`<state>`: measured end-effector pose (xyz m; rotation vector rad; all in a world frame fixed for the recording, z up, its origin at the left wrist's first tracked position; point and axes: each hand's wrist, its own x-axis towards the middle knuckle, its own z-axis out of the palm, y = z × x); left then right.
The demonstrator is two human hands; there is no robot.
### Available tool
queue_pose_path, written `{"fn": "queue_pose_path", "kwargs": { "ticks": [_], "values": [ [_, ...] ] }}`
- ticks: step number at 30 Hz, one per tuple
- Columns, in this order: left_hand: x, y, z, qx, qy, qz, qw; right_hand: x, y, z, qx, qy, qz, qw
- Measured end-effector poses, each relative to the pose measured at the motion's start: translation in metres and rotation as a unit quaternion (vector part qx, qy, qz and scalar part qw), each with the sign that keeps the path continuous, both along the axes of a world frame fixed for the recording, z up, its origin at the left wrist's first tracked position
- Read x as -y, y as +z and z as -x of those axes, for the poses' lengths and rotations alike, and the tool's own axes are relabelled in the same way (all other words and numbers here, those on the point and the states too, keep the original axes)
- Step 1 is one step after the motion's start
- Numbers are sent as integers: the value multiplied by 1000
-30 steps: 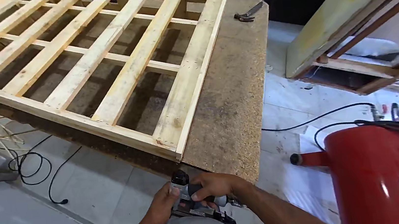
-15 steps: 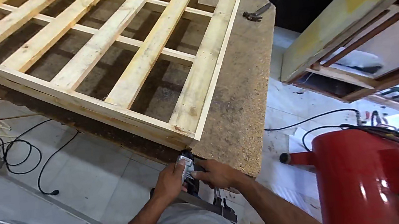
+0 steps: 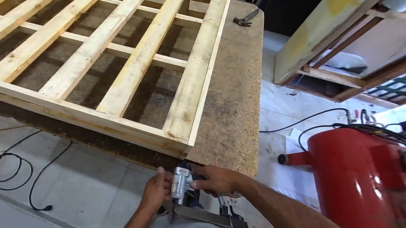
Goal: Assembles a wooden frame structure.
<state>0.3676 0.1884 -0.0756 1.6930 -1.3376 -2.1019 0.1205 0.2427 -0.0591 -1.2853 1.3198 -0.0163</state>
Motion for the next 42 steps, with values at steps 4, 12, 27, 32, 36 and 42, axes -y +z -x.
{"fn": "queue_pose_path", "kwargs": {
  "ticks": [4,12,27,32,36,42],
  "values": [
    [2,-12,-3,14,23,81,996,4,0,8,8,-12,5,1000],
    [21,-29,30,131,-178,439,871,-42,-4,28,-16,-53,-9,998],
    [46,-49,53,275,-332,554,713,-119,-7,87,276,-401,-16,873],
    [45,-48,56,285,-338,559,702,-113,2,73,339,-366,-39,866],
    [47,-47,56,282,-364,549,698,-99,9,60,415,-398,51,816],
    [56,-34,60,294,-439,545,652,-84,-26,53,542,-453,68,705]
  ]
}}
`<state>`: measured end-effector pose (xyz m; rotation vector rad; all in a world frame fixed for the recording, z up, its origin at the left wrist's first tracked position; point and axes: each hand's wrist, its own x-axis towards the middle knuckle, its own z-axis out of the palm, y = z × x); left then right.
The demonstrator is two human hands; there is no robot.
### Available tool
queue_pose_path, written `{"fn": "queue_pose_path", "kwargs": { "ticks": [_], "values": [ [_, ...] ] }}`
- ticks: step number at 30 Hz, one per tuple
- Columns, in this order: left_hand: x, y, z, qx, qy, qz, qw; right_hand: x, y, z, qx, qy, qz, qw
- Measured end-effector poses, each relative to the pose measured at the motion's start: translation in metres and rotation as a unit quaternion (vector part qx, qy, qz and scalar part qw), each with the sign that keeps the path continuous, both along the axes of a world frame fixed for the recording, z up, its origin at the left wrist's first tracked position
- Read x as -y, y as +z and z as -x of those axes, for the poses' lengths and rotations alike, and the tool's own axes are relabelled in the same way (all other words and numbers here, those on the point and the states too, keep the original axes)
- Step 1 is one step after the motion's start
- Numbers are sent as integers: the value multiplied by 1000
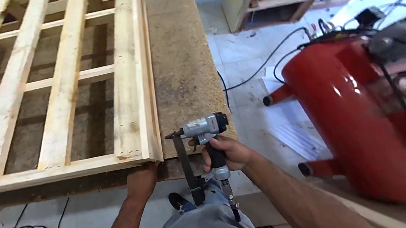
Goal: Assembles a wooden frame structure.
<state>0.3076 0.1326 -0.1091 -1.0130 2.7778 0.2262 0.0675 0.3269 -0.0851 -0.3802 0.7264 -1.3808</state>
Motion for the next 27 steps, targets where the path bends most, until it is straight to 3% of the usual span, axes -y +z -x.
{"fn": "queue_pose_path", "kwargs": {
  "ticks": [6,11,18,27],
  "values": [
    [11,-11,-6,-36,-85,81,992,3,-33,-34,36,-55,-22,998],
    [15,-12,-5,-45,-72,37,996,14,-67,-42,75,-79,-73,991],
    [29,-26,-10,-115,-90,45,988,38,-79,-52,126,-70,-85,986],
    [20,-26,-5,-126,-89,87,984,43,-93,-60,185,-82,-41,978]
  ]
}}
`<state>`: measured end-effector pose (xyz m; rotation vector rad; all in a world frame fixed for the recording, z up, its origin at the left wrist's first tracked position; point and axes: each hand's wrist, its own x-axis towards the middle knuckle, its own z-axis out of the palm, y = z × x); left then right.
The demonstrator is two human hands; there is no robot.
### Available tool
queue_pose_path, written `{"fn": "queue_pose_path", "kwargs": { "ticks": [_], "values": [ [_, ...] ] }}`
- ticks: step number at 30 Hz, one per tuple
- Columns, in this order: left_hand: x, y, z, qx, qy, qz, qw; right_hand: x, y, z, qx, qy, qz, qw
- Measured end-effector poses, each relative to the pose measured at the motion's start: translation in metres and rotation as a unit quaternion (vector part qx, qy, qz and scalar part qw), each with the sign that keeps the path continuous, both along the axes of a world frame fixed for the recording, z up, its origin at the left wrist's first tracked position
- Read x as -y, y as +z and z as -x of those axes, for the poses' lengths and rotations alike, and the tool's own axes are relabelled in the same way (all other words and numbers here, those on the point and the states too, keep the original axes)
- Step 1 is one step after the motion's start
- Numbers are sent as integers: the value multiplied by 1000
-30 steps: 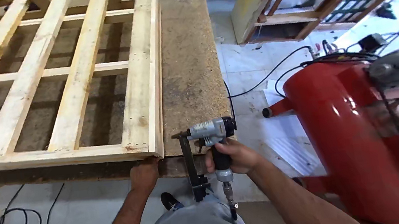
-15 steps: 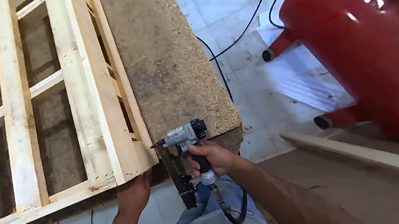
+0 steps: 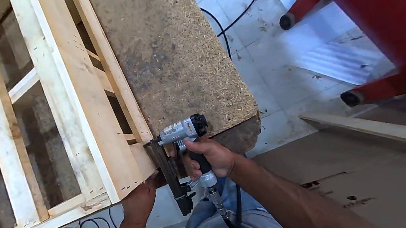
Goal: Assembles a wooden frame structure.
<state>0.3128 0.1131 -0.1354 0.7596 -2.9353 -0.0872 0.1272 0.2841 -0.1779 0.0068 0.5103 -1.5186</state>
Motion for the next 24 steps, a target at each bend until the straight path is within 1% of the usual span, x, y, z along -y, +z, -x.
{"fn": "queue_pose_path", "kwargs": {
  "ticks": [5,10,14,24],
  "values": [
    [-1,2,1,21,-4,10,1000,3,2,-4,11,-9,-7,1000],
    [0,-2,0,12,-6,17,1000,3,4,-4,9,-10,-9,1000],
    [0,-2,0,-4,-7,9,1000,2,3,-4,7,-3,-13,1000],
    [1,1,0,3,-6,-22,1000,0,5,-8,-9,-3,-16,1000]
  ]
}}
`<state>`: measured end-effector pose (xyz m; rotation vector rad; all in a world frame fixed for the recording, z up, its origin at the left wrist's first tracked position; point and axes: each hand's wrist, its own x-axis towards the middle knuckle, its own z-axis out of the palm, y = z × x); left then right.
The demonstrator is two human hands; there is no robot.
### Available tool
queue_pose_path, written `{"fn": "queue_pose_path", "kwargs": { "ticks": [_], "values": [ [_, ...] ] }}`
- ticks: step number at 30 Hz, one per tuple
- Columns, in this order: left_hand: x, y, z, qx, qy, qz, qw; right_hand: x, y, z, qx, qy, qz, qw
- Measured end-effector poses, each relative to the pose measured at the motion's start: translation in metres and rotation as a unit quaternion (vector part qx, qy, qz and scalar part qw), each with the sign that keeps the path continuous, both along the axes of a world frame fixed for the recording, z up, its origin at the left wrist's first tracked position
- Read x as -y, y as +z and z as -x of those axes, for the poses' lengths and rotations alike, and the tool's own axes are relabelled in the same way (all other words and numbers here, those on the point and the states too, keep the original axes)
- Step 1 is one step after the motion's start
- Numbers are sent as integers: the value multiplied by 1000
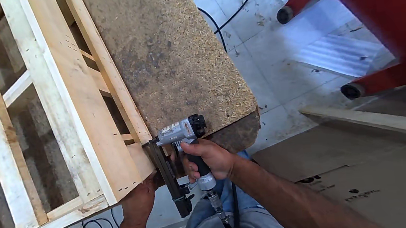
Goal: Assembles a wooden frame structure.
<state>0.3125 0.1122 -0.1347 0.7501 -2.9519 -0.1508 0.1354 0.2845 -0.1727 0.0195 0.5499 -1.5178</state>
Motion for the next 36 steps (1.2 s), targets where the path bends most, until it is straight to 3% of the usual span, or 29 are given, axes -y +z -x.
{"fn": "queue_pose_path", "kwargs": {
  "ticks": [9,18,26,36],
  "values": [
    [1,6,-1,64,5,1,998,-10,7,-5,-25,12,-15,1000],
    [9,8,-4,46,-13,-52,998,-16,5,-16,-16,8,-5,1000],
    [8,1,-3,3,-19,5,1000,-24,4,-22,-22,13,-6,1000],
    [13,5,-5,-15,47,-147,988,-31,7,-29,-29,16,-14,999]
  ]
}}
